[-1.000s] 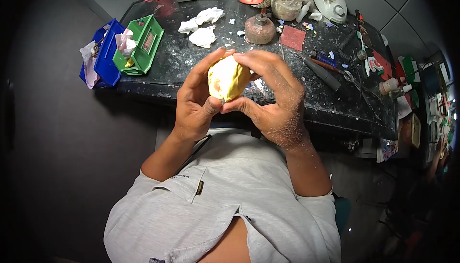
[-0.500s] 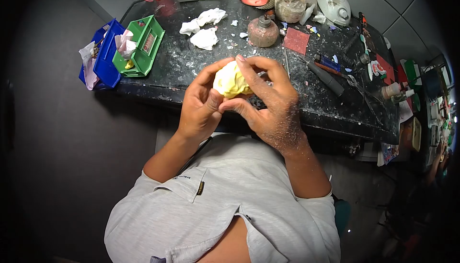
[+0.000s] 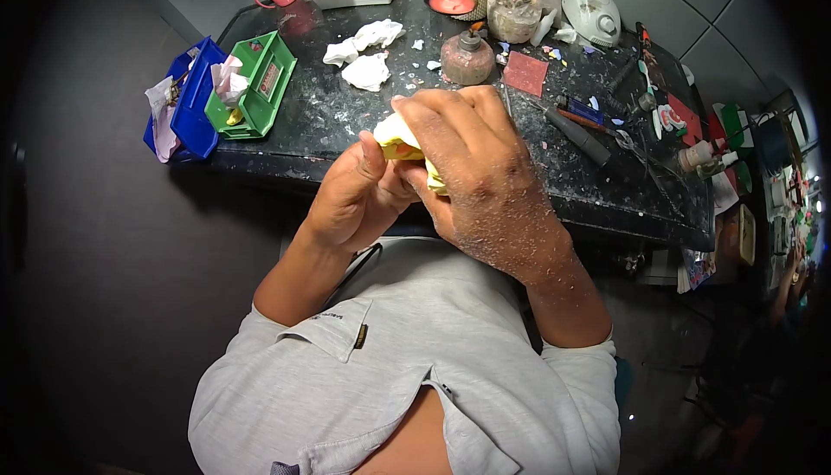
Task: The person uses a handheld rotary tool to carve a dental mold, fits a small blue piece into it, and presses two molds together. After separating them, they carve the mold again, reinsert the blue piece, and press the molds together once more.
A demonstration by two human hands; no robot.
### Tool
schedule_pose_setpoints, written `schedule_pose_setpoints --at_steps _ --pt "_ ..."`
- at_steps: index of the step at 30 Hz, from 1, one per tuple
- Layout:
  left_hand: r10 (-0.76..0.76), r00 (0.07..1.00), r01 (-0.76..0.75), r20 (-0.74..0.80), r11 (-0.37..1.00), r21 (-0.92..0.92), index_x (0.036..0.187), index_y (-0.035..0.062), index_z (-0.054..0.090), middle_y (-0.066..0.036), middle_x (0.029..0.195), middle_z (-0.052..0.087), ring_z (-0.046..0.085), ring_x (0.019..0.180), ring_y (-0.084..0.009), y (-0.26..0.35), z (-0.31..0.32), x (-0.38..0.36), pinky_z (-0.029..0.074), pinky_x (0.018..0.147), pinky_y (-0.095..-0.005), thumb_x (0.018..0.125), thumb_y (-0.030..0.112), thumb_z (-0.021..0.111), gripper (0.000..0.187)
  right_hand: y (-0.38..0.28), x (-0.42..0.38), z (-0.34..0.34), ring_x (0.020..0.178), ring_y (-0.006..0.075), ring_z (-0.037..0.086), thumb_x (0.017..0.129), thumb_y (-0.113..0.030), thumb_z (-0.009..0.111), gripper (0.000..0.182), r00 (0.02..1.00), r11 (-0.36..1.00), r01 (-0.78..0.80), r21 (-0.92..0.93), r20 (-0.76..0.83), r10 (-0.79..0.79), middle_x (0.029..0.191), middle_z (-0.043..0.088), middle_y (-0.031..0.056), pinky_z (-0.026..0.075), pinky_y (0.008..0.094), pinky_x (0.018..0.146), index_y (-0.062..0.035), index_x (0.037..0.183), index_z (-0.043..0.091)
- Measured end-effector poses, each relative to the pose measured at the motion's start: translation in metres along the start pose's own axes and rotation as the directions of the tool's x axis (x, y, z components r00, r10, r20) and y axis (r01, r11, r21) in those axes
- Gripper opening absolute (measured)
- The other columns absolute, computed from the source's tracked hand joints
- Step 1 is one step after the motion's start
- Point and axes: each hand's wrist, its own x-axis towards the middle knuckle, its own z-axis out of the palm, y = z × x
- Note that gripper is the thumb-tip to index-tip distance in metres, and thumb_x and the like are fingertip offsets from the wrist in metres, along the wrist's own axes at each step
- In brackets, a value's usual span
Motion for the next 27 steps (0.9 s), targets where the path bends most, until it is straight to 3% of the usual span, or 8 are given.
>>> schedule_pose_setpoints --at_steps 7,9,12,17,19,20,22,27 --pt "0.065 0.994 -0.056 0.083 0.992 -0.11 0.138 -0.005 0.048 -0.016 0.125 0.066 0.068 0.114 -0.0224 -0.004 -0.009 -0.003 0.054 0.102 -0.0385 0.107 0.052 0.046 0.065 -0.014 0.005 -0.009 0.107 0.0315 0.059 0.075 -0.005 0.08 0.058 0.999 0.998 0.041 -0.05 0.0 -0.041 0.121 0.063 0.0147 0.051 0.0416 0.096 0.0035 0.129 0.061" --pt "0.091 0.986 -0.068 0.139 0.984 -0.164 0.139 -0.0051 0.048 -0.016 0.123 0.067 0.069 0.113 -0.0228 -0.003 -0.011 0.0 0.054 0.101 -0.0386 0.107 0.052 0.044 0.066 -0.02 0.008 -0.012 0.102 0.0297 0.059 0.08 -0.008 0.075 0.047 0.997 0.982 0.082 -0.169 0.001 -0.083 0.111 0.063 0.0144 0.051 0.0403 0.094 0.0043 0.123 0.062" --pt "0.048 0.958 -0.007 0.284 0.99 -0.143 0.149 0.0009 0.042 -0.013 0.137 0.062 0.062 0.127 -0.0235 -0.001 -0.014 0.002 0.05 0.108 -0.0433 0.106 0.056 0.04 0.07 -0.027 0.013 -0.021 0.107 0.0321 0.059 0.07 -0.001 0.081 0.064 0.995 0.97 0.072 -0.231 0.088 -0.053 0.119 0.062 0.0154 0.051 0.0434 0.094 0.0043 0.13 0.059" --pt "0.089 0.971 -0.013 0.222 0.947 -0.321 0.157 0.0047 0.031 -0.018 0.153 0.048 0.046 0.145 -0.0335 0.009 0.002 0.004 0.037 0.119 -0.0563 0.107 0.058 0.033 0.073 -0.041 0.031 -0.044 0.101 0.0307 0.061 0.069 -0.001 0.081 0.058 0.984 0.94 0.171 -0.296 0.106 -0.145 0.108 0.065 0.014 0.052 0.0409 0.09 0.0043 0.123 0.061" --pt "0.15 0.956 -0.013 0.252 0.88 -0.475 0.159 0.0076 0.031 -0.02 0.157 0.044 0.043 0.146 -0.0383 0.017 0.012 0.007 0.034 0.119 -0.0606 0.109 0.056 0.029 0.069 -0.051 0.041 -0.052 0.088 0.0297 0.063 0.068 -0.001 0.082 0.049 0.976 0.955 0.201 -0.219 -0.043 -0.216 0.094 0.066 0.0122 0.054 0.0382 0.081 0.0047 0.113 0.063" --pt "0.157 0.954 -0.019 0.254 0.88 -0.474 0.159 0.0076 0.031 -0.02 0.157 0.044 0.043 0.146 -0.0383 0.022 0.02 0.009 0.034 0.119 -0.0606 0.109 0.056 0.029 0.069 -0.051 0.045 -0.055 0.088 0.0297 0.063 0.068 -0.001 0.082 0.049 0.974 0.953 0.208 -0.221 -0.042 -0.222 0.094 0.066 0.0122 0.054 0.0382 0.081 0.0047 0.113 0.063" --pt "0.235 0.928 -0.102 0.287 0.906 -0.411 0.156 0.0035 0.031 -0.017 0.143 0.06 0.06 0.131 -0.0305 0.04 0.046 0.011 0.043 0.115 -0.0461 0.109 0.057 0.026 0.071 -0.052 0.053 -0.063 0.078 0.0293 0.064 0.068 -0.003 0.083 0.041 0.918 0.901 0.332 -0.28 -0.125 -0.377 0.085 0.066 0.0119 0.055 0.0372 0.071 0.0045 0.104 0.064" --pt "0.306 0.902 -0.155 0.305 0.888 -0.434 0.157 -0.0083 0.02 -0.031 0.136 0.062 0.064 0.125 -0.0383 0.06 0.056 0.016 0.041 0.115 -0.0493 0.107 0.063 0.021 0.087 -0.063 0.074 -0.1 0.089 0.0258 0.071 0.068 -0.014 0.09 0.047 0.817 0.792 0.481 -0.376 -0.134 -0.56 0.099 0.074 0.0141 0.059 0.0357 0.076 0.0027 0.108 0.07"
